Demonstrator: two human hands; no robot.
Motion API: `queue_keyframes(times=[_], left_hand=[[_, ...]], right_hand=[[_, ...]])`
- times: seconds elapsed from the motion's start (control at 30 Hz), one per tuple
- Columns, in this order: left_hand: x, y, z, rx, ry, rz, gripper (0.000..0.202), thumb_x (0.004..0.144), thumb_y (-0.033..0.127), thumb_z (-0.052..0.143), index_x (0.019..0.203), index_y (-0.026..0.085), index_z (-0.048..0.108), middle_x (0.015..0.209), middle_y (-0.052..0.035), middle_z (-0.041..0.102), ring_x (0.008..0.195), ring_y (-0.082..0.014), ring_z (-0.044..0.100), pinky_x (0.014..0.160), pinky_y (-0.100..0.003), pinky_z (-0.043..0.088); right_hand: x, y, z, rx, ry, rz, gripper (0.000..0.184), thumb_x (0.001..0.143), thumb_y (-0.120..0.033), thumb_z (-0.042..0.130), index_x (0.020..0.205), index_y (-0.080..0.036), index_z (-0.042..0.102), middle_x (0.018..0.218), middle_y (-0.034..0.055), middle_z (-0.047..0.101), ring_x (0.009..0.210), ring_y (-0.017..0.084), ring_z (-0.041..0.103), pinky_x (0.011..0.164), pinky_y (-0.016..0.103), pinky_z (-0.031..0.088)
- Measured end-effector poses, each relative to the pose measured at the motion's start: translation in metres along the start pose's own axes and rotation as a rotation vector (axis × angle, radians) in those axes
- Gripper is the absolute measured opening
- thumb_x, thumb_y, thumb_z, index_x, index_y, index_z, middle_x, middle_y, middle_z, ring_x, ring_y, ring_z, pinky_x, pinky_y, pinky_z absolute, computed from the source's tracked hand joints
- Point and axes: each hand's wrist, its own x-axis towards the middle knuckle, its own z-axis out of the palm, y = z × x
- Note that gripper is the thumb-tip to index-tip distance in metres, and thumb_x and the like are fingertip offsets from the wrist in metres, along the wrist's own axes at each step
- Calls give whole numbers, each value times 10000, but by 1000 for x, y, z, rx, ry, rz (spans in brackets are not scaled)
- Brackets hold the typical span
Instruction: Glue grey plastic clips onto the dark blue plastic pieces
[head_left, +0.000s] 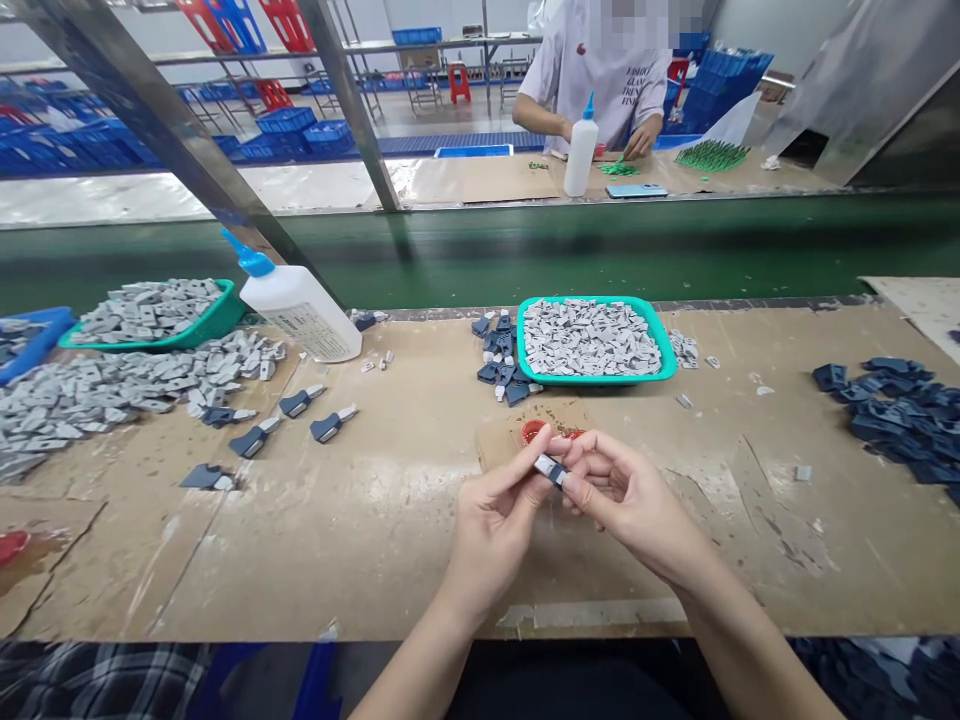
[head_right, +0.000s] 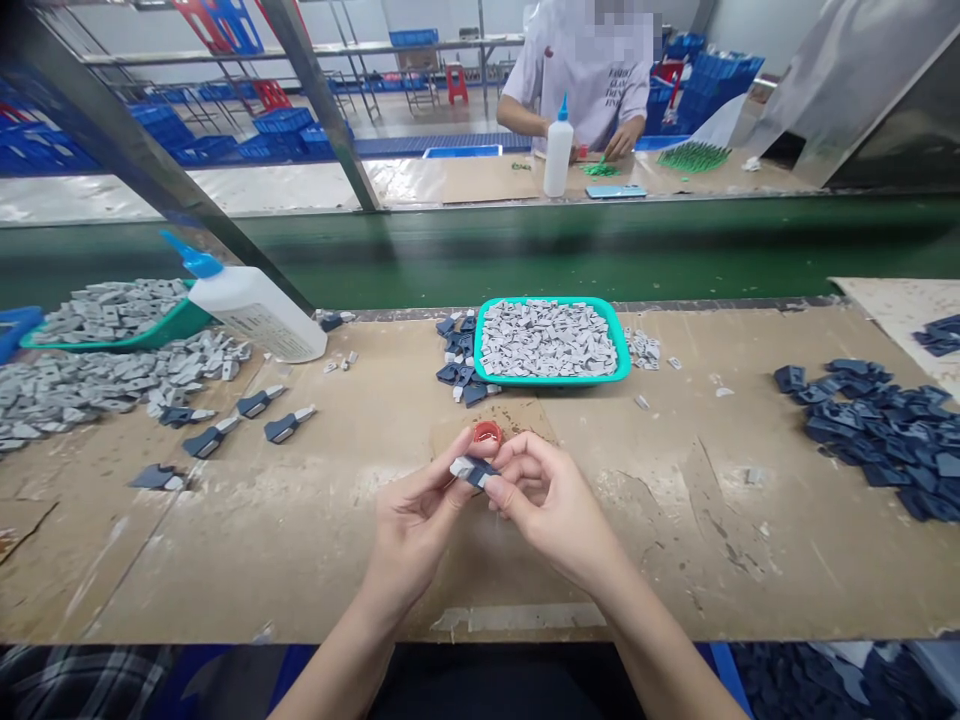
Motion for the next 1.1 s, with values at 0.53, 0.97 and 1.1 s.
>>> queue_keyframes(times=[0.53,0.97,1.1], left_hand=[[46,0,-152,978,246,125,421,867,153,365,1280,167,447,899,-58,578,848,-183,590,892,-357,451],[78,28,-213,1629,24,307,621,697,28,406,1300,119,525,1374,-154,532,1347,-336,401,1073,-518,371],[137,33,-162,1571,-5,362,429,883,183,383,1272,142,560,1285,-142,594,1222,-288,520,1031,-443,410]], right_hand=[[122,-33,-114,-997,456,-209,211,811,-379,651,892,-207,743,875,88,735,803,259,652,668,349,445],[138,-22,-102,-889,485,-266,127,779,-299,694,850,-193,700,871,66,738,795,235,669,691,346,477],[85,-9,-92,-411,339,-223,257,734,-419,727,829,-181,710,834,87,728,731,235,660,568,326,498]])
